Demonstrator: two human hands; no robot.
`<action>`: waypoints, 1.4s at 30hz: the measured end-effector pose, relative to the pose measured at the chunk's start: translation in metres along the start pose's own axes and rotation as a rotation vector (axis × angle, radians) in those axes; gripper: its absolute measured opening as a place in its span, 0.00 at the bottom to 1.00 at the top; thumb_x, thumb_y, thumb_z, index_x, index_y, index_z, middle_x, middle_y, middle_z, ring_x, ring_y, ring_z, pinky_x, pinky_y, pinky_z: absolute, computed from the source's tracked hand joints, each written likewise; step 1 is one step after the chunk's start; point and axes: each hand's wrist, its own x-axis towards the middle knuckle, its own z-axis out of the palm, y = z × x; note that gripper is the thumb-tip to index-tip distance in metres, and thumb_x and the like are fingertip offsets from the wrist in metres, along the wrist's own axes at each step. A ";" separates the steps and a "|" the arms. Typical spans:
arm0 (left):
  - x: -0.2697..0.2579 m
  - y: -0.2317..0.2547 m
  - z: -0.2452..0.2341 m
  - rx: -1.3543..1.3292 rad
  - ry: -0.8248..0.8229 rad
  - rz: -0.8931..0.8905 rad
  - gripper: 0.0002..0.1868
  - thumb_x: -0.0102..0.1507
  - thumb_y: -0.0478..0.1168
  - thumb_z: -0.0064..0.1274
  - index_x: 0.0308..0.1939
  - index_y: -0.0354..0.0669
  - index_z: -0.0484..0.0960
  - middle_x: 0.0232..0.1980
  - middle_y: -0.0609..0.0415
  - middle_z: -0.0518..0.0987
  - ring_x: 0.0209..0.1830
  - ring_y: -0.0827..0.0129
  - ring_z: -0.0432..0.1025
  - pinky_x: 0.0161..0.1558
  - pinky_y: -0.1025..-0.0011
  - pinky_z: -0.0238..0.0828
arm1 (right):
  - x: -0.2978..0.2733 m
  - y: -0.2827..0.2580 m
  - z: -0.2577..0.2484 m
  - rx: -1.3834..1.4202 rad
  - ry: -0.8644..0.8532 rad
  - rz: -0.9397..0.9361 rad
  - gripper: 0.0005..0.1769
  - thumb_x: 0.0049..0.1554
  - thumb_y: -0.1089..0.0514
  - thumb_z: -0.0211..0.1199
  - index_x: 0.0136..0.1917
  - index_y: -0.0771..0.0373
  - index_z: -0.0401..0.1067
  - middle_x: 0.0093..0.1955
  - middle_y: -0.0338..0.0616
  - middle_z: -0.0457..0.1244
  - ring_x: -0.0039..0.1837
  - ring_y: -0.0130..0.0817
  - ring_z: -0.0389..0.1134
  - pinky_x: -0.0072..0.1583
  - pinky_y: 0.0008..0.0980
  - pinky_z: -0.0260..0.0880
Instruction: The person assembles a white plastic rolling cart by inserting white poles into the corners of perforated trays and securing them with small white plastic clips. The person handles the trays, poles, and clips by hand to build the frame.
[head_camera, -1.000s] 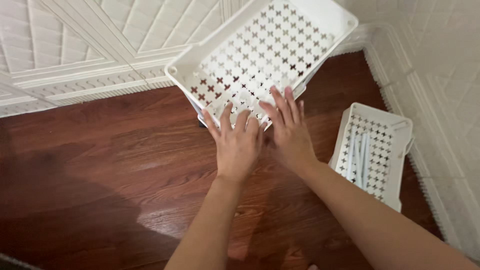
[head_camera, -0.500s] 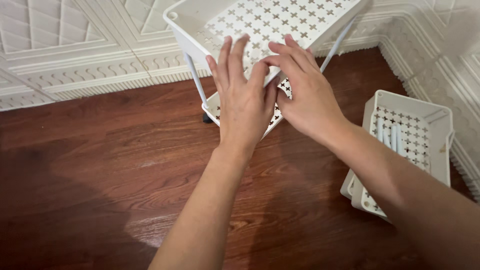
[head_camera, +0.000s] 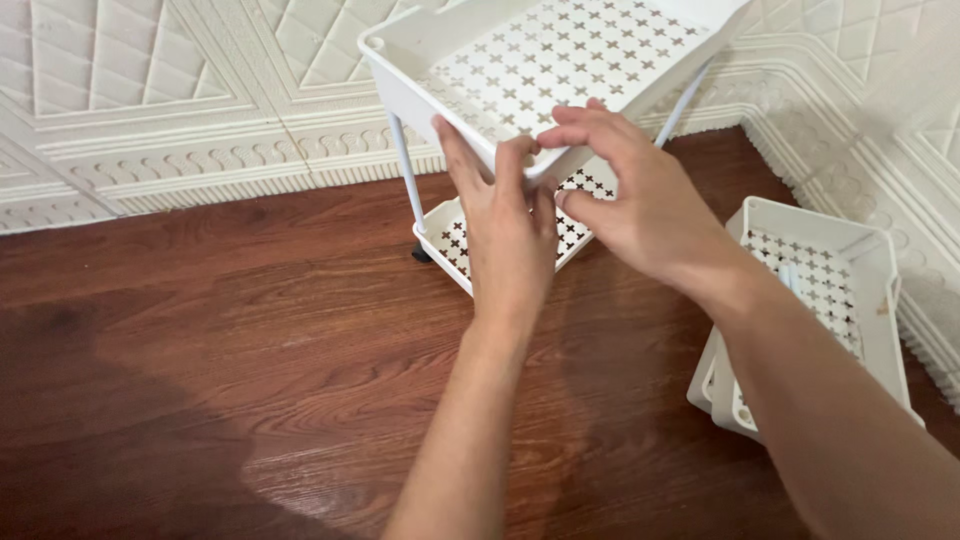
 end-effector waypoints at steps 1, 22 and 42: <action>-0.004 -0.001 0.003 -0.022 0.002 0.005 0.26 0.62 0.24 0.54 0.62 0.45 0.72 0.82 0.25 0.34 0.79 0.29 0.50 0.64 0.58 0.74 | 0.000 -0.001 -0.002 -0.017 -0.010 0.045 0.23 0.56 0.54 0.64 0.65 0.53 0.72 0.81 0.41 0.52 0.85 0.43 0.39 0.79 0.56 0.35; -0.054 -0.019 0.014 -0.161 -0.066 -0.207 0.08 0.67 0.34 0.52 0.48 0.36 0.82 0.38 0.37 0.82 0.34 0.47 0.78 0.39 0.55 0.73 | -0.011 -0.007 0.064 0.428 0.572 0.263 0.60 0.53 0.53 0.75 0.81 0.59 0.33 0.83 0.62 0.30 0.84 0.54 0.40 0.75 0.54 0.51; -0.045 -0.043 0.012 -0.138 -0.035 -0.140 0.08 0.69 0.39 0.53 0.47 0.38 0.80 0.34 0.38 0.80 0.30 0.45 0.74 0.33 0.56 0.71 | -0.020 0.026 0.089 1.363 0.325 0.328 0.44 0.54 0.43 0.70 0.74 0.67 0.58 0.68 0.40 0.62 0.71 0.28 0.61 0.72 0.31 0.59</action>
